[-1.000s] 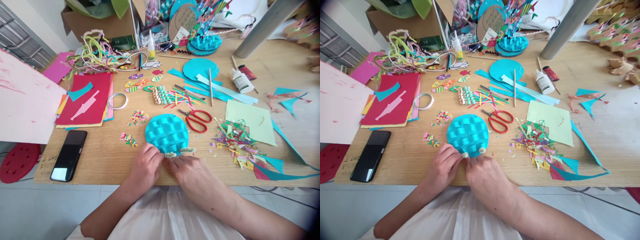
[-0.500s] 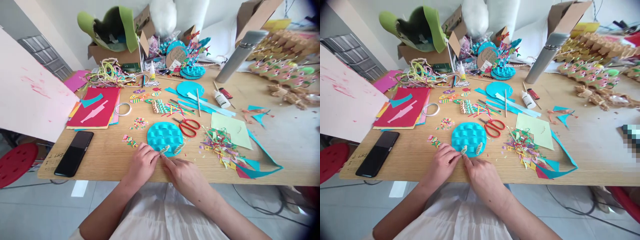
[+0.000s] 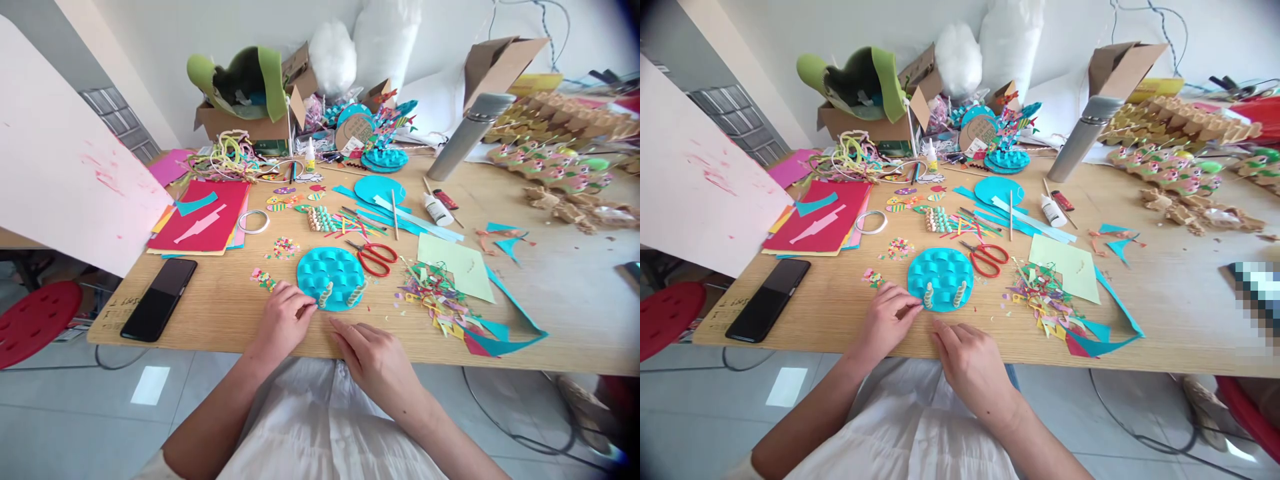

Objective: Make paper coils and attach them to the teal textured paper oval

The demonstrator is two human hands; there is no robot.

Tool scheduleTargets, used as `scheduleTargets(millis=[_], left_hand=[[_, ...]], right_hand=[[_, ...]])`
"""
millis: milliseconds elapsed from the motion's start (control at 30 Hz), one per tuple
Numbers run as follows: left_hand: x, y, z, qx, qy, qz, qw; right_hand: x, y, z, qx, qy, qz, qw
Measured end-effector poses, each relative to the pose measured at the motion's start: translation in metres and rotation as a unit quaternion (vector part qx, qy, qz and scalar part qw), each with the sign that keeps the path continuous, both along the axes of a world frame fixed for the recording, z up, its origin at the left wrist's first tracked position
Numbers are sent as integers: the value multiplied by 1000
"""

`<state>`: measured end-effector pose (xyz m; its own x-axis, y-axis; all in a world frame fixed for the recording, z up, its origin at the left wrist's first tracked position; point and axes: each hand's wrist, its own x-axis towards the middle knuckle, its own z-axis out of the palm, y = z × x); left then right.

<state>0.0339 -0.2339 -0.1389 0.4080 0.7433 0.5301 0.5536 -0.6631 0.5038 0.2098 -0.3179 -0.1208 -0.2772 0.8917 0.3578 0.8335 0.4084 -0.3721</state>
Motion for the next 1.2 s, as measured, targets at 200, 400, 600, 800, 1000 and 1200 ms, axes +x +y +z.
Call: scheduleTargets(millis=[200,400,600,800,1000,1200], left_hand=[[-1,0,5,-22,-28,5,999],[3,0,10,-38,-90,19,995],[16,1,11,-61,-117,34,991],[26,0,12,-44,-132,32,990],[27,0,11,-37,-142,26,989],[29,0,11,-29,-141,27,989]], right_hand=[[4,-6,-1,23,66,-19,997],[17,1,25,111,95,-35,989],[34,40,72,125,43,31,991],[35,75,80,9,-4,113,994],[27,89,78,-52,-14,164,985],[21,94,80,-73,-33,170,982]])
